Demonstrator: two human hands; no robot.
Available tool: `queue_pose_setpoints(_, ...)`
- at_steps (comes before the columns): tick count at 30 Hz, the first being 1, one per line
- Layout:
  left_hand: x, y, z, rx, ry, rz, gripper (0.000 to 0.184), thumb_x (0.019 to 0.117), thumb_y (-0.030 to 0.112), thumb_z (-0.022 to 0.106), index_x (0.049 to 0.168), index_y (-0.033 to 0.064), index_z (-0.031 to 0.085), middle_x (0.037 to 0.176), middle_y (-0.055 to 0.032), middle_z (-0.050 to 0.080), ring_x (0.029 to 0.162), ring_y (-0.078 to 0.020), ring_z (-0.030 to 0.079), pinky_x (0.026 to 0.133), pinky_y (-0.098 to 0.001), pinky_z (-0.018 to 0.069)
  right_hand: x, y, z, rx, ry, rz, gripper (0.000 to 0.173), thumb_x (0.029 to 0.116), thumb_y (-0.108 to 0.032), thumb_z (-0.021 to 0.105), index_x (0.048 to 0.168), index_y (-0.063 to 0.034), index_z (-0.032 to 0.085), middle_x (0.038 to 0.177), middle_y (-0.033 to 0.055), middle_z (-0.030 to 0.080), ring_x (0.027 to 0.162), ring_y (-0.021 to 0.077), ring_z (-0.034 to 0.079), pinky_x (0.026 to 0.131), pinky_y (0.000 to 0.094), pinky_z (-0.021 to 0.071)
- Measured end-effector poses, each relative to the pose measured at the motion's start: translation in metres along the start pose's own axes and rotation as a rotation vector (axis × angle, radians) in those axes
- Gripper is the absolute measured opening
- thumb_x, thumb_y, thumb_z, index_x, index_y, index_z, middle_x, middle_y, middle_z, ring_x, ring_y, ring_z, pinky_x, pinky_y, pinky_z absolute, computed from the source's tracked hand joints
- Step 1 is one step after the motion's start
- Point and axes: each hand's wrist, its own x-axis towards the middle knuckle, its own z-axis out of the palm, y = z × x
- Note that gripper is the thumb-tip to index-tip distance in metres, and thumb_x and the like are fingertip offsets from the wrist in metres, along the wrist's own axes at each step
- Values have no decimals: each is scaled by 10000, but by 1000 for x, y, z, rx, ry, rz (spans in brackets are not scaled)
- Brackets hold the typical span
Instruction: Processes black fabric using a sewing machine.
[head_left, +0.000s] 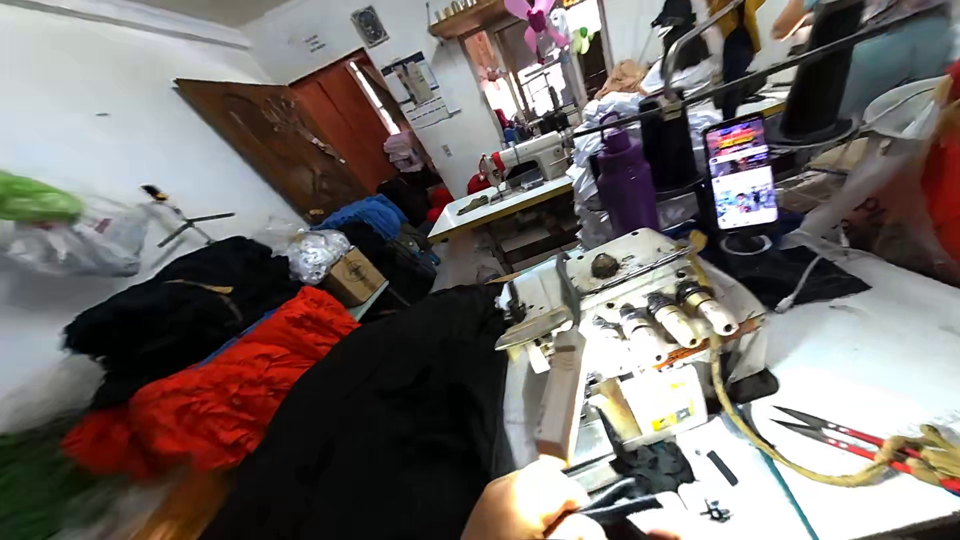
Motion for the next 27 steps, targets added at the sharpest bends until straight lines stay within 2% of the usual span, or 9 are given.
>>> queue_pose_setpoints(3, 0, -9, 10, -51, 50, 47, 216, 935, 130, 686, 821, -52, 713, 775, -137, 690, 784, -156, 658, 773, -219, 514, 12, -9, -7, 105, 168, -70, 424, 911, 9, 657, 1296, 163, 569, 1115, 240, 706, 952, 190, 726, 884, 317, 586)
queue_pose_setpoints(9, -3, -13, 17, -58, 56, 50, 243, 951, 128, 660, 805, -61, 703, 744, -150, 666, 741, -183, 638, 698, -249, 501, 23, -9, -6, 171, 234, -256, 298, 916, 34, 661, 1174, 165, 593, 1206, 243, 654, 1047, 75, 671, 930, 208, 544)
queue_pose_setpoints(12, -5, -13, 18, -25, 57, 56, 231, 963, 115, 645, 825, -56, 714, 742, -150, 671, 728, -200, 640, 688, -267, 503, 27, -9, -6, 104, 206, -345, 195, 955, -12, 659, 1105, 111, 651, 1160, 247, 670, 1134, 106, 648, 991, 199, 506)
queue_pose_setpoints(13, -6, -13, 19, -22, 59, 54, 220, 963, 106, 642, 839, -58, 723, 742, -152, 670, 725, -205, 639, 687, -271, 501, 30, -9, -7, 71, 196, -378, 160, 958, -15, 656, 1062, 103, 684, 1110, 256, 686, 1127, 153, 651, 1001, 212, 491)
queue_pose_setpoints(15, -6, -13, 20, -36, 65, 48, 200, 958, 81, 641, 862, -66, 736, 740, -161, 668, 720, -211, 638, 691, -277, 503, 35, -9, -10, -17, 179, -422, 141, 970, -18, 642, 1026, 90, 713, 1048, 251, 716, 1075, 214, 679, 991, 242, 496)
queue_pose_setpoints(21, -8, -13, 23, -32, 57, 53, 190, 965, 59, 627, 883, -73, 736, 752, -173, 674, 723, -236, 650, 698, -298, 519, 42, -16, -22, -176, 56, -419, 140, 974, -40, 648, 992, 75, 726, 981, 235, 733, 961, 270, 710, 904, 302, 543)
queue_pose_setpoints(24, -9, -13, 22, -28, 59, 65, 191, 969, 59, 626, 901, -76, 741, 755, -177, 681, 717, -243, 660, 694, -310, 532, 46, -18, -28, -178, 23, -441, 136, 958, -29, 658, 918, 91, 710, 1032, 275, 712, 1013, 314, 691, 933, 326, 530)
queue_pose_setpoints(25, -9, -13, 22, -27, 59, 64, 193, 971, 63, 626, 904, -74, 744, 747, -174, 673, 707, -242, 650, 685, -309, 524, 47, -19, -29, -175, 7, -442, 145, 964, -32, 652, 912, 92, 707, 1089, 285, 703, 1063, 308, 682, 965, 313, 517)
queue_pose_setpoints(27, -9, -13, 22, -29, 52, 60, 196, 974, 72, 628, 911, -67, 750, 748, -171, 674, 708, -237, 646, 686, -305, 519, 49, -22, -30, -171, -18, -451, 143, 964, -23, 647, 903, 92, 707, 1097, 276, 712, 1051, 289, 692, 953, 299, 519)
